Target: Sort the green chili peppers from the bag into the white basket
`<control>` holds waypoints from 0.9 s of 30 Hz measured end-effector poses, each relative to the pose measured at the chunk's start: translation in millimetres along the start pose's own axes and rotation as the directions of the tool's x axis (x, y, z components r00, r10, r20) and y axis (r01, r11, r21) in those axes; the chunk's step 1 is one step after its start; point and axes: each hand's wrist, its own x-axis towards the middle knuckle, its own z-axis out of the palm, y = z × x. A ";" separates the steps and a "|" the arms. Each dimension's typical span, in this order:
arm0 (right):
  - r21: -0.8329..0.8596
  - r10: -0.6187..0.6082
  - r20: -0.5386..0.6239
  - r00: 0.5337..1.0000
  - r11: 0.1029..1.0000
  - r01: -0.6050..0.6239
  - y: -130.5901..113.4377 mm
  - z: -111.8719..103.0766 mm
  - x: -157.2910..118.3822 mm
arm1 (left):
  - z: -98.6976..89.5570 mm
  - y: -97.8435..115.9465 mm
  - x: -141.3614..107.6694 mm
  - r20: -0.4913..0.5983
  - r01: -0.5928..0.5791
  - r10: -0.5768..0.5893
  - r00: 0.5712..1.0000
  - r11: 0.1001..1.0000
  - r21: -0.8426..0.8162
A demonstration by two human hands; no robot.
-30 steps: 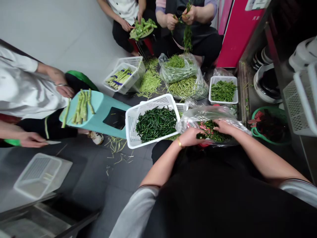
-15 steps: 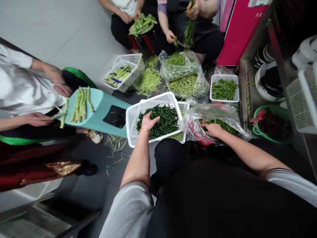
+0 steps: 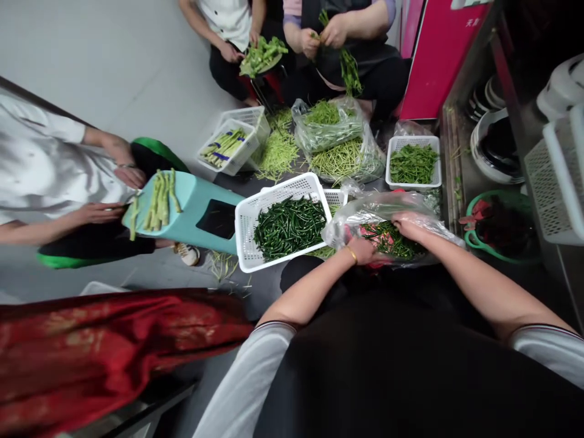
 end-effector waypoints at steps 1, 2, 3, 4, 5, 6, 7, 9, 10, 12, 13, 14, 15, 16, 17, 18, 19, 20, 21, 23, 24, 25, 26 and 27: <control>-0.009 -0.043 0.010 0.999 0.999 0.043 -6.4 3.0 -1.2 | 0.5 -5.5 -7.3 0.046 -0.007 0.006 0.999 1.000 0.011; -0.015 -0.095 0.026 0.995 0.995 0.095 -14.9 7.0 -1.3 | 0.6 -10.3 -15.7 0.078 -0.014 0.013 0.997 1.000 0.017; -0.021 -0.141 0.043 0.989 0.990 0.142 -24.9 11.7 -0.4 | 0.5 -14.3 -24.1 0.102 -0.017 0.015 0.995 1.000 0.019; -0.030 -0.175 0.058 0.983 0.984 0.177 -35.5 16.8 1.5 | 0.3 -17.6 -31.4 0.117 -0.019 0.017 0.993 1.000 0.017; -0.037 -0.192 0.066 0.979 0.980 0.195 -45.7 21.8 4.0 | 0.5 -20.5 -36.9 0.120 -0.023 0.022 0.993 1.000 0.005; -0.040 -0.196 0.072 0.978 0.979 0.199 -54.5 26.2 6.9 | 1.2 -23.3 -40.5 0.110 -0.024 0.027 0.994 0.999 -0.021; -0.038 -0.191 0.077 0.978 0.980 0.195 -60.8 29.6 9.8 | 2.6 -26.3 -42.2 0.081 -0.022 0.028 0.996 0.998 -0.064; -0.035 -0.172 0.074 0.982 0.984 0.174 -63.9 32.0 14.4 | 7.3 -33.2 -40.8 -0.019 -0.031 0.027 0.999 0.979 -0.202; -0.036 -0.156 0.068 0.985 0.987 0.158 -60.4 30.9 15.6 | 10.3 -36.5 -38.2 -0.086 -0.045 0.021 0.996 0.958 -0.285; -0.013 -0.109 0.069 0.992 0.994 0.111 -46.3 25.1 14.9 | 16.0 -41.2 -29.9 -0.238 -0.087 -0.021 0.971 0.896 -0.436; 0.020 -0.070 0.079 0.994 0.997 0.069 -37.7 21.4 12.8 | 18.3 -41.7 -24.0 -0.313 -0.106 -0.063 0.948 0.862 -0.496; 0.074 -0.032 0.092 0.995 0.997 0.025 -29.8 17.7 9.7 | 20.1 -40.8 -17.0 -0.378 -0.118 -0.122 0.918 0.825 -0.553; 0.145 -0.002 0.105 0.994 0.989 -0.013 -23.5 14.8 5.7 | 21.4 -38.3 -8.9 -0.419 -0.118 -0.197 0.887 0.779 -0.616; 0.224 0.015 0.110 0.994 0.974 -0.040 -19.5 12.8 1.1 | 22.3 -34.7 0.1 -0.420 -0.108 -0.280 0.863 0.709 -0.696; 0.295 0.023 0.103 0.994 0.954 -0.052 -18.0 12.0 -3.6 | 22.8 -30.3 9.5 -0.376 -0.088 -0.369 0.850 0.604 -0.792; 0.347 0.024 0.082 0.996 0.937 -0.052 -18.8 12.3 -8.3 | 23.0 -25.6 18.9 -0.292 -0.061 -0.452 0.843 0.458 -0.887; 0.375 0.020 0.050 0.999 0.926 -0.037 -21.4 13.6 -12.5 | 23.0 -21.2 27.5 -0.189 -0.044 -0.516 0.836 0.281 -0.959; 0.379 0.014 0.011 1.000 0.925 -0.017 -25.1 15.2 -15.9 | 22.7 -17.7 34.8 -0.089 -0.046 -0.550 0.830 0.092 -0.995; 0.365 0.012 -0.028 1.000 0.931 -0.002 -29.2 16.7 -18.6 | 22.0 -15.2 40.4 -0.013 -0.069 -0.562 0.827 -0.079 -0.995; 0.327 0.021 -0.073 0.997 0.945 0.004 -36.0 17.1 -21.6 | 19.4 -14.6 46.0 0.046 -0.141 -0.555 0.831 -0.289 -0.947; 0.319 0.029 -0.082 0.996 0.948 -0.001 -38.1 15.1 -22.3 | 17.4 -16.4 46.3 0.053 -0.165 -0.538 0.841 -0.348 -0.923; 0.320 0.023 -0.091 0.996 0.947 0.007 -39.2 11.5 -22.8 | 14.9 -19.5 45.5 0.061 -0.176 -0.519 0.853 -0.395 -0.902; 0.326 -0.008 -0.106 0.994 0.945 0.043 -39.5 6.3 -23.3 | 12.1 -23.7 43.9 0.073 -0.176 -0.494 0.866 -0.438 -0.882; 0.331 -0.073 -0.131 0.989 0.937 0.113 -39.2 -0.2 -23.8 | 9.0 -28.6 41.8 0.082 -0.176 -0.469 0.879 -0.480 -0.860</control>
